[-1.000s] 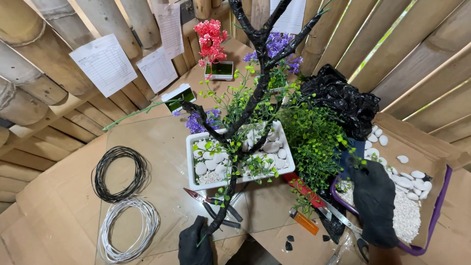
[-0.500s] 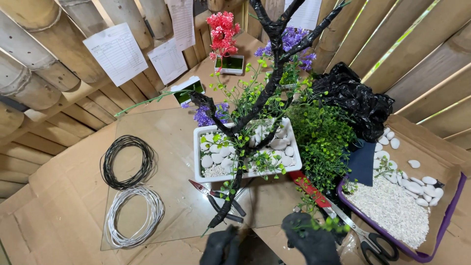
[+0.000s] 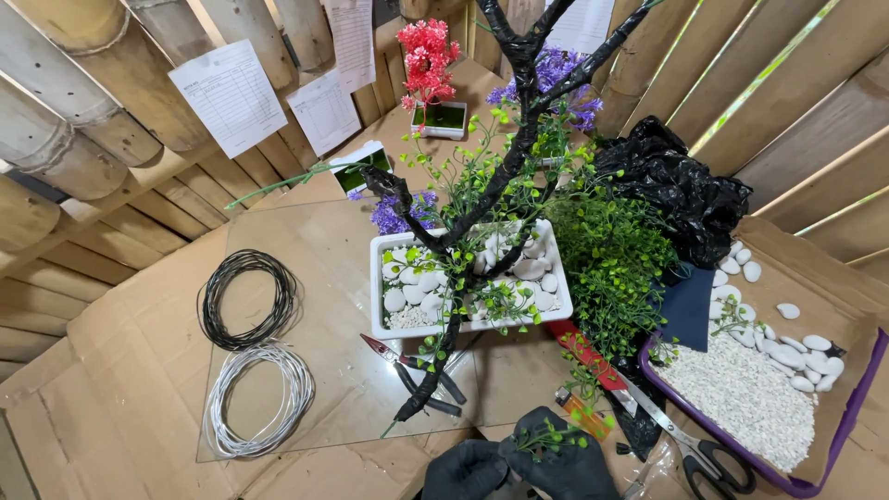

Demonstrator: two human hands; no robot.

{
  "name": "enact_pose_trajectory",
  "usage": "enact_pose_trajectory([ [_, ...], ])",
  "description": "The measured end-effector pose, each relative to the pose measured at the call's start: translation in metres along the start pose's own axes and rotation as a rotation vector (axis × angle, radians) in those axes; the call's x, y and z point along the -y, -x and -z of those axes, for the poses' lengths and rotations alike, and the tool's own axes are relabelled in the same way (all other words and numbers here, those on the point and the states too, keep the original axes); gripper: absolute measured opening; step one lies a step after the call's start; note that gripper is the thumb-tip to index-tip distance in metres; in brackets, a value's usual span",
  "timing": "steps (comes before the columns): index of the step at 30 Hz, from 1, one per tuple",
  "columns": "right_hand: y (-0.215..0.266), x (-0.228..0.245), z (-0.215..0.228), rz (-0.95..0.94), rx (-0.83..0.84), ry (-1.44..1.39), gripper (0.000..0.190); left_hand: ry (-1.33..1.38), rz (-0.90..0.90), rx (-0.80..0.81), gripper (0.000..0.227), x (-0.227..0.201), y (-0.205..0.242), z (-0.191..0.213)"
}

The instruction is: The person arranges artificial green foliage and small purple flowers into a white rectangular planter filled with white pebbles. They use pliers to bend and secure the stems and adjust the placement of the plants to create a decorative arrangement.

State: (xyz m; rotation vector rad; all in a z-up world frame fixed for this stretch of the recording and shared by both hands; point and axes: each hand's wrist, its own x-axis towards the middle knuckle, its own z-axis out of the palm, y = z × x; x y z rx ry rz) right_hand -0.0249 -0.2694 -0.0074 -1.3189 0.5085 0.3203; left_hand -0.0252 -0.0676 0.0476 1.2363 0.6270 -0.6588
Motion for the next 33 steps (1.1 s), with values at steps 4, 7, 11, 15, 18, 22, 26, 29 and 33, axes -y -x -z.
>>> enact_pose_trajectory([
  [4,0.014,0.027,-0.014,0.081,-0.060,0.381,0.029,-0.038,-0.060,0.104,0.024,-0.014,0.014,-0.008],
  [7,0.028,0.055,-0.026,0.109,-0.010,0.219,0.013,-0.018,-0.149,0.100,0.024,-0.051,0.049,-0.023],
  [11,0.036,0.059,-0.026,0.033,-0.130,0.188,0.037,-0.473,-1.255,-0.093,0.030,-0.065,0.082,-0.037],
  [15,0.051,0.089,-0.034,0.285,-0.081,0.547,0.023,-0.096,-0.239,0.053,0.032,-0.077,0.076,-0.032],
  [18,0.054,0.097,-0.038,0.499,0.021,0.511,0.010,0.020,-0.361,0.110,0.030,-0.064,0.061,-0.029],
  [22,0.042,0.081,-0.027,0.452,0.163,0.219,0.042,-0.124,-0.957,0.176,0.018,-0.046,0.046,-0.019],
  [26,0.066,0.129,-0.060,1.078,0.126,0.645,0.009,-0.544,-1.447,-0.180,0.035,-0.007,0.040,-0.013],
  [29,0.069,0.130,-0.075,0.610,-0.081,0.460,0.015,-0.272,-1.448,0.131,0.031,-0.050,0.050,-0.028],
  [33,0.050,0.106,-0.062,0.404,-0.223,0.485,0.014,0.048,-0.634,0.083,0.035,-0.069,0.068,-0.039],
])
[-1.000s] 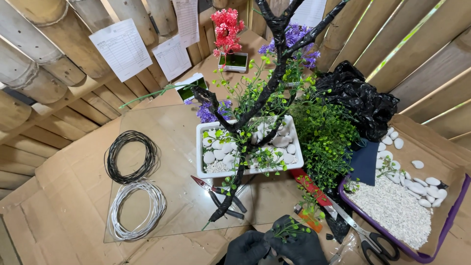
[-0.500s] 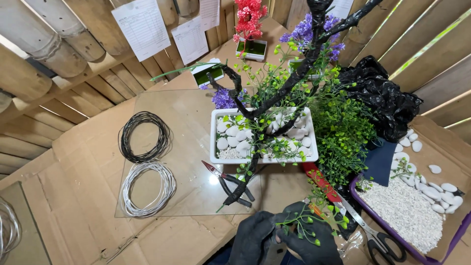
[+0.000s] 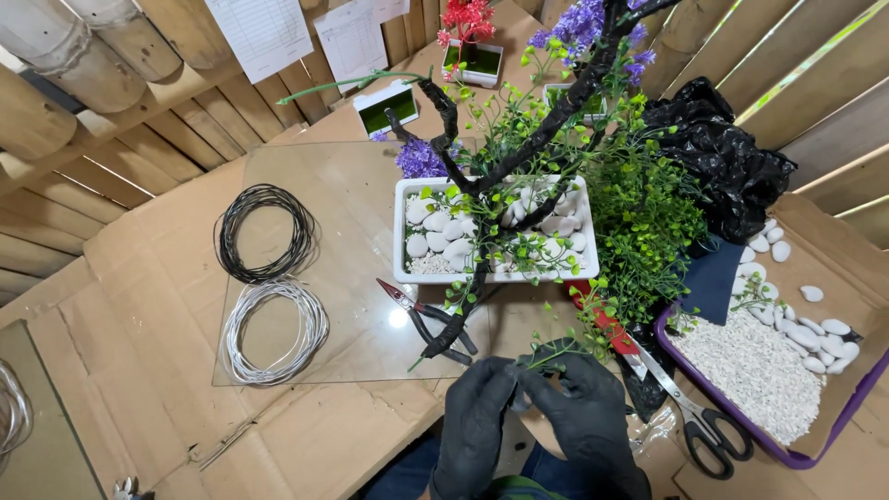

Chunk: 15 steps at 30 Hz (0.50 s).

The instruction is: The person arranges artificial green foliage and small purple flowers into a white rectangular planter filled with white pebbles. They use pliers to bend and secure the stems and adjust the placement of the plants to create a decorative arrangement.

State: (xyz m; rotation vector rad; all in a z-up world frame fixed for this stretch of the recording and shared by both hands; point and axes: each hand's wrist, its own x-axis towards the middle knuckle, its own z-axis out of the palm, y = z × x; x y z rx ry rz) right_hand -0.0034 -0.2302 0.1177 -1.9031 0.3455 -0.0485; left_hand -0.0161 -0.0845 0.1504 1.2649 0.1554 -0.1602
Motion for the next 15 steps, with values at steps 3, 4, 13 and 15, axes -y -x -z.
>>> enact_pose_trajectory([
  [3,0.001,0.017,-0.001,-0.105,0.000,-0.043,0.015,-0.050,0.042,-0.117,0.034,0.009,0.000,0.002],
  [4,0.001,0.013,-0.002,-0.147,-0.002,-0.089,0.017,-0.053,0.051,-0.124,0.034,0.011,0.000,0.002],
  [13,0.005,0.000,0.007,0.047,0.049,-0.136,0.008,-0.276,-0.457,-0.043,0.023,0.067,-0.002,0.024],
  [15,-0.001,-0.030,0.009,-0.106,-0.017,-0.044,0.022,-0.611,-0.896,-0.027,0.047,0.090,-0.002,0.034],
])
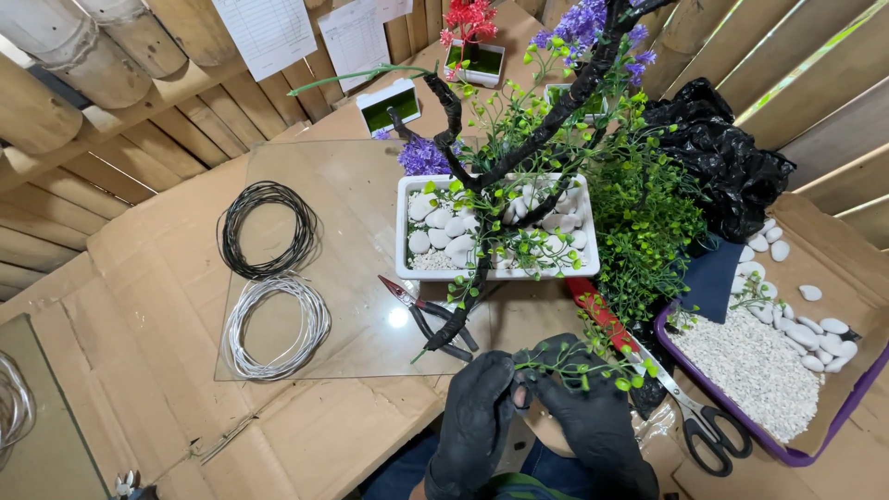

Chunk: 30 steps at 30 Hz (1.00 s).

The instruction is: The person arranges artificial green foliage and small purple flowers into a white rectangular planter filled with white pebbles. They use pliers to bend and secure the stems and adjust the placement of the plants to create a decorative arrangement.

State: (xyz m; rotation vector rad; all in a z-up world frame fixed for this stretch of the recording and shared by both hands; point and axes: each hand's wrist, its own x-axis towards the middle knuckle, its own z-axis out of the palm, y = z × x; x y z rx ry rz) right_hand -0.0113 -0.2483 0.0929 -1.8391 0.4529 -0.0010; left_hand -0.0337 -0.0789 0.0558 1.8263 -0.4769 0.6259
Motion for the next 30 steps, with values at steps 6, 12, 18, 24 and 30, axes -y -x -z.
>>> enact_pose_trajectory([
  [6,0.003,0.047,-0.010,-0.213,0.121,-0.217,0.026,0.065,0.046,0.017,0.043,-0.014,-0.023,0.006],
  [12,-0.015,-0.005,-0.005,0.238,0.342,-0.238,0.029,0.331,0.190,0.052,0.040,-0.011,-0.020,0.007],
  [18,-0.020,-0.009,-0.009,-0.037,0.186,-0.158,0.027,0.750,0.356,0.068,0.016,-0.024,-0.034,0.010],
  [24,-0.011,0.001,-0.015,0.059,0.119,0.080,0.050,-0.066,0.090,-0.033,0.044,-0.007,-0.015,0.004],
  [30,-0.002,0.036,-0.022,0.512,0.237,-0.151,0.013,0.760,0.861,-0.132,0.034,-0.039,-0.047,0.012],
])
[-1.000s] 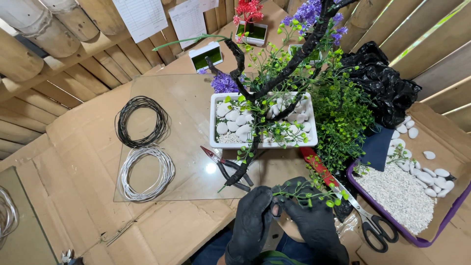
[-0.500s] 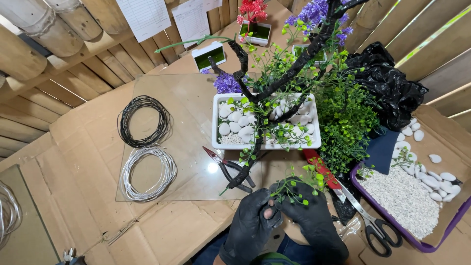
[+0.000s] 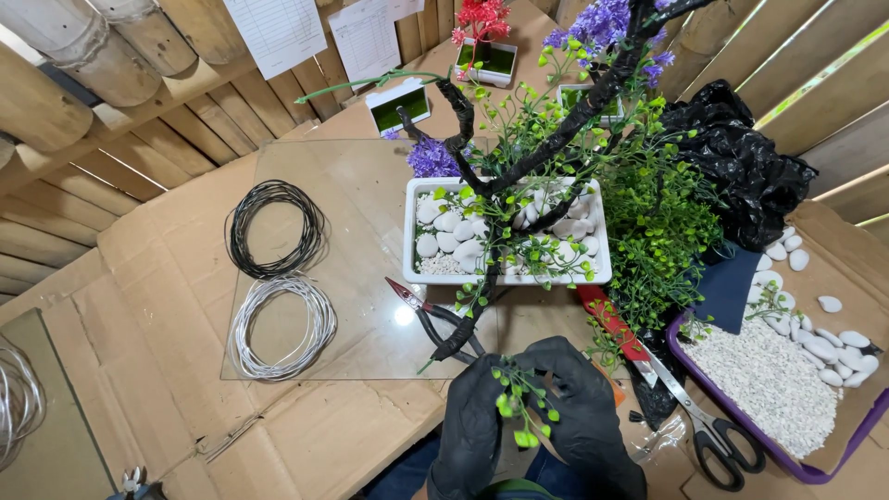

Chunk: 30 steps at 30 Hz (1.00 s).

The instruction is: The person arranges artificial green foliage and small purple flowers into a white rectangular planter filled with white pebbles. They use pliers to bend and secure the stems and adjust the placement of the plants to create a decorative arrangement.

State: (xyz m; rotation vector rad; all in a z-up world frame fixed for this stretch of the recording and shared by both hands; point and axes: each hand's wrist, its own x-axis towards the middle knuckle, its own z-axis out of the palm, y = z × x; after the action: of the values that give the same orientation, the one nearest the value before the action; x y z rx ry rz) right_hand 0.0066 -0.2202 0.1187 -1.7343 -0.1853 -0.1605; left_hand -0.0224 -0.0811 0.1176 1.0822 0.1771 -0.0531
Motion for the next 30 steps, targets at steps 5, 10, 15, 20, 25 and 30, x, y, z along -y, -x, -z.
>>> enact_pose_trajectory([
  [5,0.003,0.001,-0.007,-0.360,0.005,-0.328,0.018,-0.733,-0.590,0.128,0.042,0.055,0.016,0.049],
  [10,0.000,-0.001,-0.002,-0.469,-0.049,-0.155,0.026,-0.284,0.186,-0.255,0.024,-0.044,0.004,0.004],
  [15,-0.010,0.025,0.008,-0.434,0.055,-0.106,0.028,-0.131,-0.232,-0.612,0.019,-0.029,0.004,0.048],
  [20,-0.028,0.065,-0.003,-0.459,0.096,-0.104,0.036,-0.304,-0.485,-0.435,0.028,-0.084,0.008,0.062],
  [25,-0.030,0.085,-0.017,-0.164,0.211,-0.215,0.016,-0.625,-0.533,-0.207,0.034,-0.138,0.011,0.044],
  [30,-0.031,0.104,-0.023,-0.189,0.297,-0.261,0.021,-0.785,-0.465,-0.130,0.047,-0.158,0.010,0.022],
])
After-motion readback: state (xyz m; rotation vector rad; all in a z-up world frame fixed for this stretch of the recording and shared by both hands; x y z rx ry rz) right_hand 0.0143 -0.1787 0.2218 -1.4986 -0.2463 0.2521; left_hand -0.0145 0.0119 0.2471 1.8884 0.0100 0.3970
